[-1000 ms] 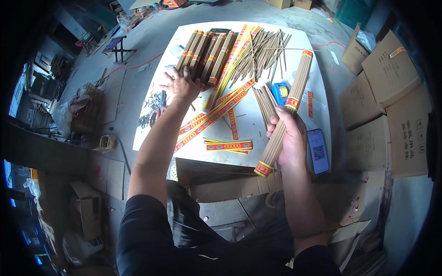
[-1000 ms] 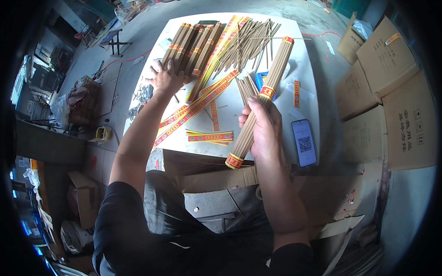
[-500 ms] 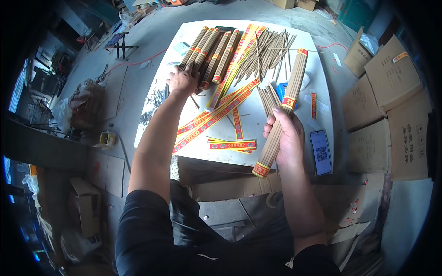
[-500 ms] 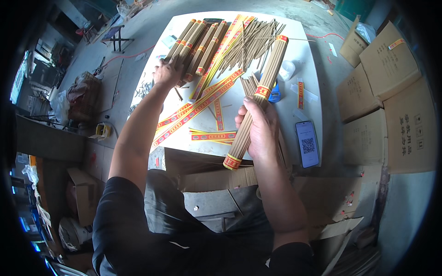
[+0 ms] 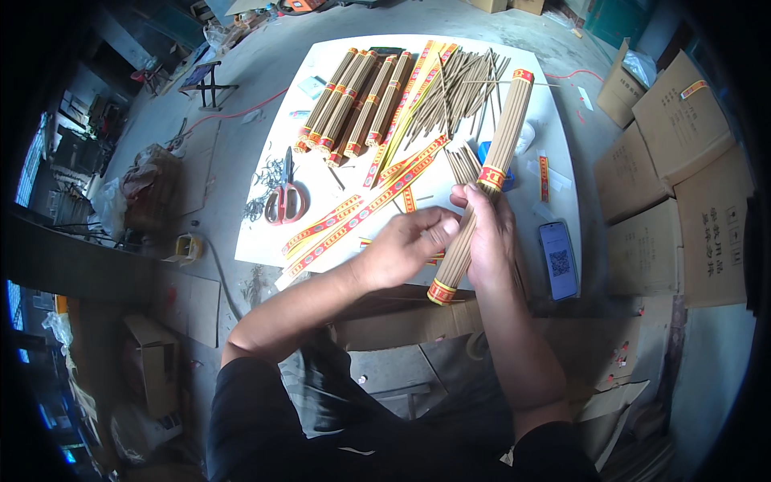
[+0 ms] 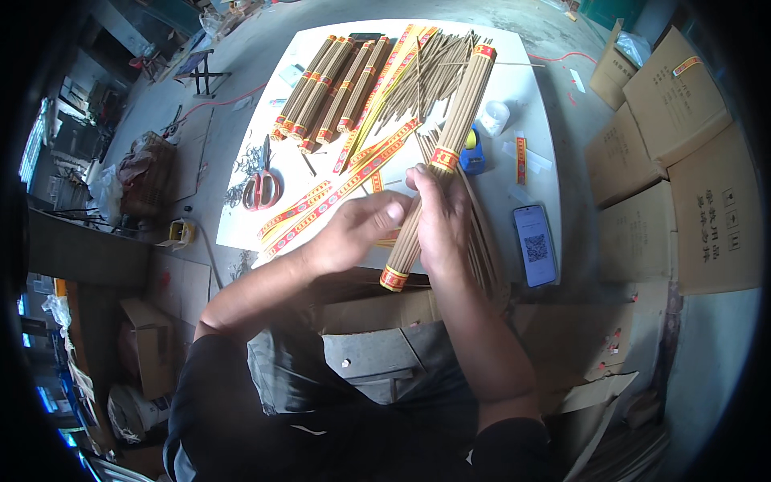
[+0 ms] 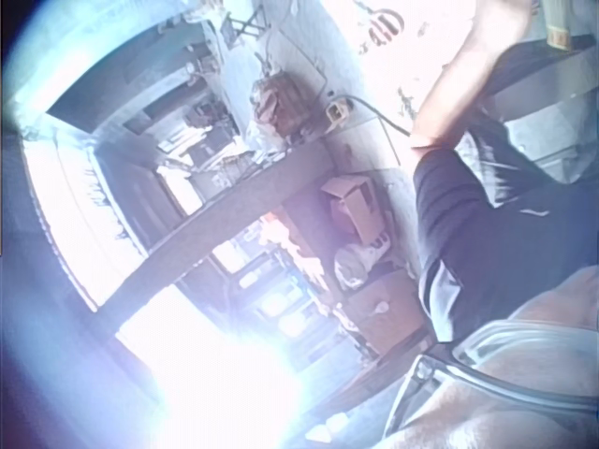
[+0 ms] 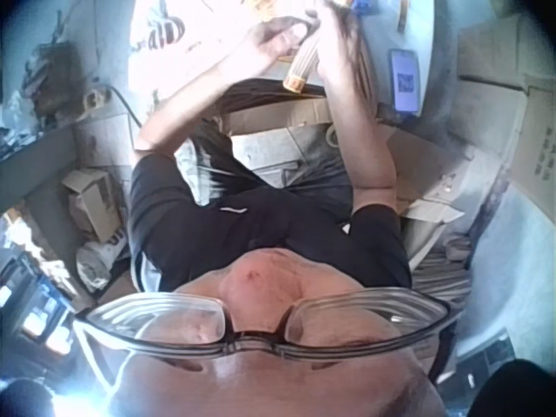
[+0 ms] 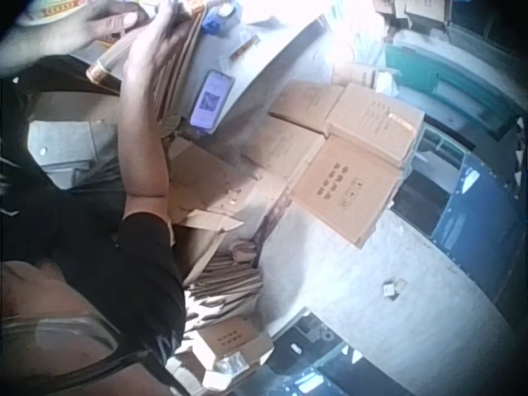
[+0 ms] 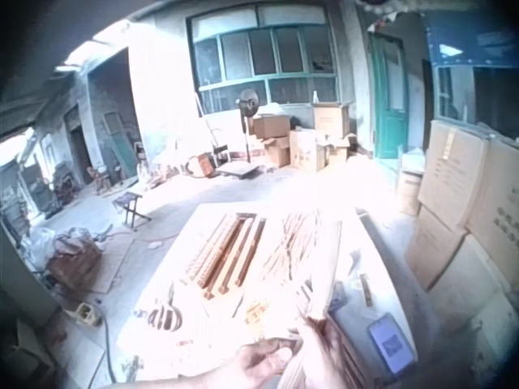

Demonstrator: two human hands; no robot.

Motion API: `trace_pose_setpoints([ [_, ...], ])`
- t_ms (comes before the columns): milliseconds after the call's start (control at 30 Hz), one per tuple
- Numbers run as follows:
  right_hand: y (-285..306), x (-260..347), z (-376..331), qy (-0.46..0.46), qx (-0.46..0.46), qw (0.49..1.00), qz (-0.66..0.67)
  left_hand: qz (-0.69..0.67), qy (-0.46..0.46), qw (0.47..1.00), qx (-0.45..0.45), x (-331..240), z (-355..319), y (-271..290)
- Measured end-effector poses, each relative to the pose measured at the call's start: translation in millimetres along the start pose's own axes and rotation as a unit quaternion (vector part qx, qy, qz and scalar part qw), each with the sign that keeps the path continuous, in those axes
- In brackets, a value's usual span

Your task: The person gathers thin wooden sticks, aligns them into bundles, and wraps each bundle with a red and yellow decorative paper band. The person repeats this process multiple times, placing completed bundles on the table.

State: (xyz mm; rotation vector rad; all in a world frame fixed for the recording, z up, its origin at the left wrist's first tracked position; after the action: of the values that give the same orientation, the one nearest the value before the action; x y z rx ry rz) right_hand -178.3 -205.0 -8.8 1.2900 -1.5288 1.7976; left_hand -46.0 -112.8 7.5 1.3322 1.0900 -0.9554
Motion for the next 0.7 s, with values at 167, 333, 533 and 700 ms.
trace_pose_setpoints([
  [167,-0.8,-2.7,11.3,0.055,0.04,0.997,-0.041,0.092,-0.026,0.993,-0.065,2.1,-10.0,-28.3],
  [333,10.2,-5.1,16.4,0.124,0.051,0.983,-0.124,0.374,-0.041,0.893,-0.246,43.2,47.3,51.3],
  [533,6.3,16.1,6.2,0.129,0.072,0.974,-0.17,0.552,0.152,0.76,-0.308,92.0,117.2,170.4],
  [700,0.4,23.4,-2.9,0.147,0.095,0.959,-0.223,0.612,0.252,0.705,-0.256,108.6,143.3,175.3],
])
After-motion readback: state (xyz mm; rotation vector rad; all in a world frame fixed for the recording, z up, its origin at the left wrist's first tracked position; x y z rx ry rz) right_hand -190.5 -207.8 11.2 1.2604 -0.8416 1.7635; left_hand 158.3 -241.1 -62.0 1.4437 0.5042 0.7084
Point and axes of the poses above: each hand's wrist, its own z-axis towards the middle knuckle, its own y-axis out of the back of the hand, x = y × z, the point moved 1 cm from there along z, towards the middle knuckle, and after that the axes turned 11 degrees about z, right-handed, at the moved point
